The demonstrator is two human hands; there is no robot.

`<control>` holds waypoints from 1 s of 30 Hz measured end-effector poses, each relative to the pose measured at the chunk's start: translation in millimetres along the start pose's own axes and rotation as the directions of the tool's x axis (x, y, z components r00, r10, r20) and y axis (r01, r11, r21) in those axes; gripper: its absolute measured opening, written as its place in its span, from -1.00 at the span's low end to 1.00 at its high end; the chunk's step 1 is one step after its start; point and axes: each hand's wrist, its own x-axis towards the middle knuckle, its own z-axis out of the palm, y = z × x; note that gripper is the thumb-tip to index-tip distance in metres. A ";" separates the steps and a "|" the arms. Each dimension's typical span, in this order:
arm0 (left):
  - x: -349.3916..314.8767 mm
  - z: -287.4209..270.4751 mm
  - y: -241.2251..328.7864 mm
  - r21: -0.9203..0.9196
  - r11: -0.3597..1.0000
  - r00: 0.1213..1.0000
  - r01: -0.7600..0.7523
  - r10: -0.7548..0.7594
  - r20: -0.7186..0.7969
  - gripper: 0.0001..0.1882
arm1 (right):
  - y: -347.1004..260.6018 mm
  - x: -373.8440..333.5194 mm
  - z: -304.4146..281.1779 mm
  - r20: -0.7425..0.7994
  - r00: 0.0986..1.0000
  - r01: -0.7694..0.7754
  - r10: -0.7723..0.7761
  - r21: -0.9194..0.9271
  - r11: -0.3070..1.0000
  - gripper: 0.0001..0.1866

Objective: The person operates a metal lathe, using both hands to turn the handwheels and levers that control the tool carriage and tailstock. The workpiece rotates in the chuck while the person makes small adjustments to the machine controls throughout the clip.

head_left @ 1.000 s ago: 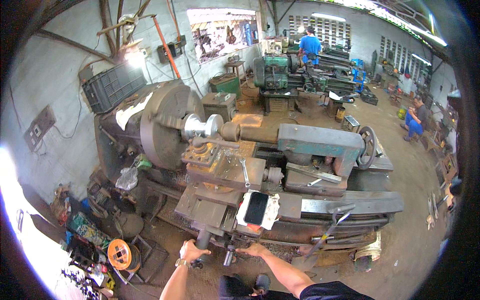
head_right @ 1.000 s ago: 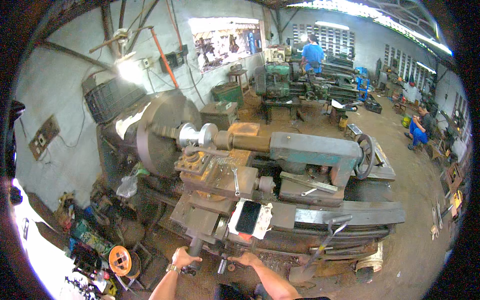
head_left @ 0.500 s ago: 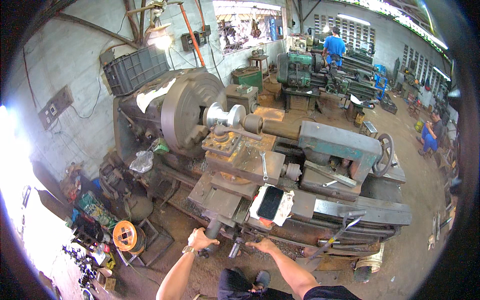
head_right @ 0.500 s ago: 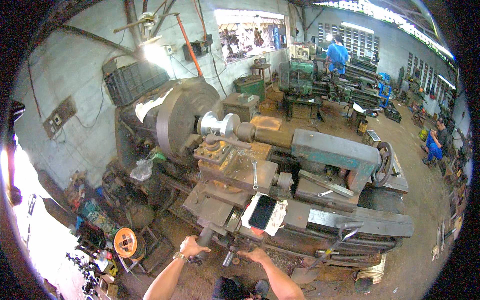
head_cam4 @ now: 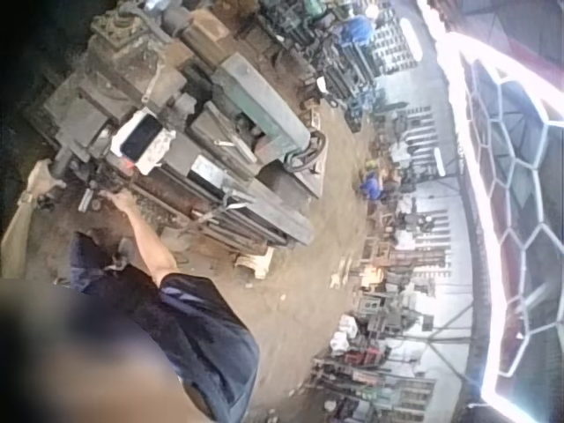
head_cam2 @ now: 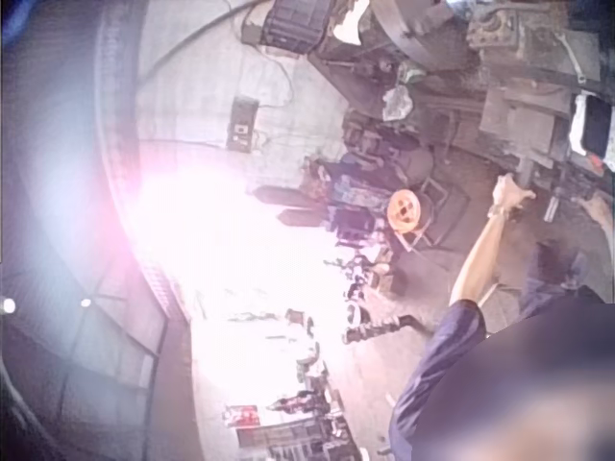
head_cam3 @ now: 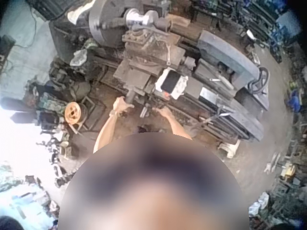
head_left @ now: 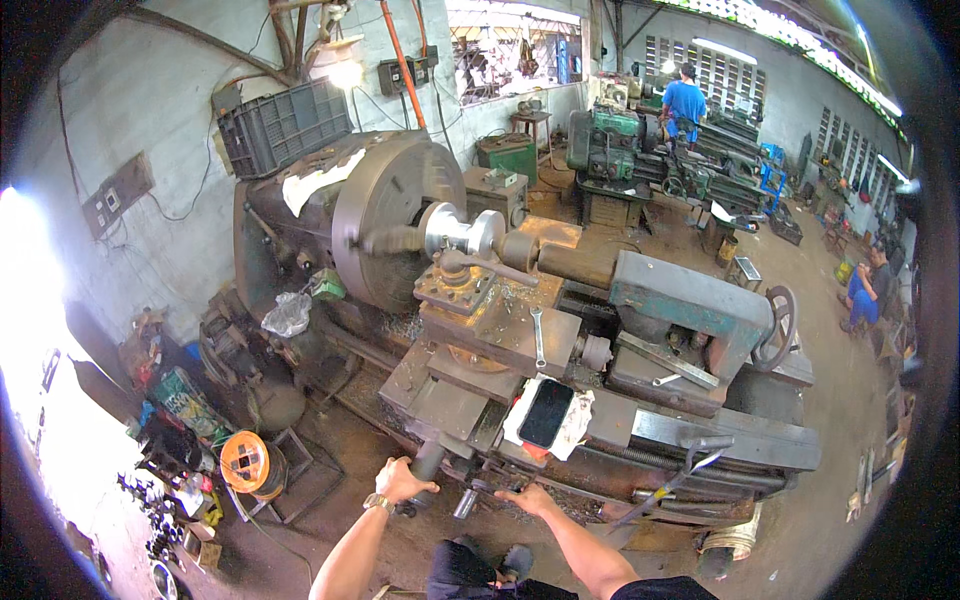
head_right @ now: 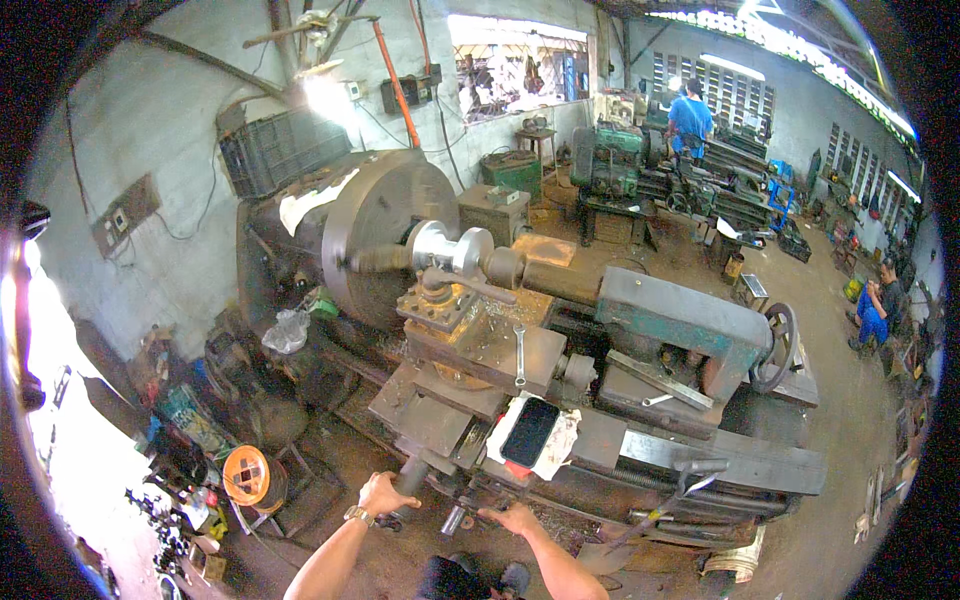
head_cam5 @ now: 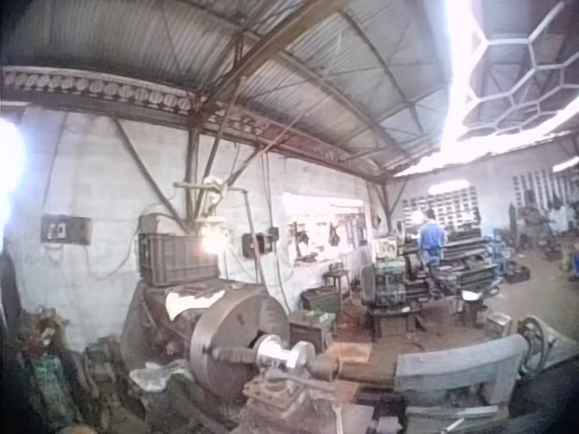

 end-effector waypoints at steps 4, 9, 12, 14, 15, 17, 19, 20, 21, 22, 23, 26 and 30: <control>-3.7 -1.3 1.0 -0.022 1.000 1.000 0.018 -0.018 0.004 0.21 | 0.1 -3.1 -0.7 0.051 0.998 -0.047 0.047 -0.009 0.999 0.03; -3.9 -1.5 1.4 -0.029 0.999 1.000 0.018 -0.018 0.004 0.19 | 9.3 0.7 6.4 -0.014 0.999 -0.049 0.049 -0.028 0.998 0.03; -4.9 -1.8 2.8 -0.031 0.999 1.000 0.029 -0.029 0.001 0.17 | 18.4 5.1 10.7 -0.009 0.996 -0.084 0.083 -0.043 0.996 0.04; -4.4 -3.3 3.4 -0.005 1.000 1.000 0.021 -0.021 -0.001 0.18 | 23.4 9.9 13.9 0.013 0.994 -0.109 0.111 -0.064 0.992 0.05; -3.7 -3.7 3.8 -0.006 1.000 1.000 0.020 -0.020 0.006 0.17 | 25.2 12.9 14.9 0.035 0.991 -0.123 0.126 -0.082 0.989 0.07; -2.3 -4.2 3.3 0.004 1.000 1.000 0.014 -0.014 0.002 0.16 | 28.2 15.2 17.1 0.033 0.986 -0.156 0.161 -0.124 0.980 0.07; -2.8 -2.2 2.9 0.008 1.000 1.000 0.017 -0.016 -0.008 0.15 | 30.0 15.4 15.7 0.048 0.992 -0.115 0.119 -0.075 0.990 0.03; -3.3 -1.1 2.7 0.005 1.000 1.000 0.002 -0.002 -0.024 0.14 | 30.5 14.2 15.0 0.072 0.987 -0.139 0.145 -0.079 0.987 0.00; -3.4 -0.8 2.5 0.005 1.000 1.000 0.001 -0.001 -0.030 0.13 | 31.1 11.9 13.9 0.071 0.991 -0.113 0.117 -0.059 0.992 0.01; -3.2 -0.9 2.9 0.006 1.000 1.000 0.012 -0.012 -0.027 0.12 | 31.3 10.7 13.0 0.074 0.991 -0.103 0.107 -0.053 0.993 0.02; -3.6 -1.7 2.8 0.003 1.000 0.999 -0.012 0.012 -0.039 0.10 | 31.5 9.7 12.7 0.064 0.994 -0.086 0.088 -0.045 0.995 0.03; -4.5 -6.1 4.8 -0.022 0.999 0.999 0.032 -0.031 0.038 0.17 | 33.5 9.0 14.3 -0.030 0.998 -0.063 0.062 -0.049 0.997 -0.02; -5.9 -9.7 6.9 -0.029 0.999 0.999 0.022 -0.020 0.046 0.19 | 38.9 14.3 18.3 0.030 0.993 -0.113 0.115 -0.043 0.993 -0.04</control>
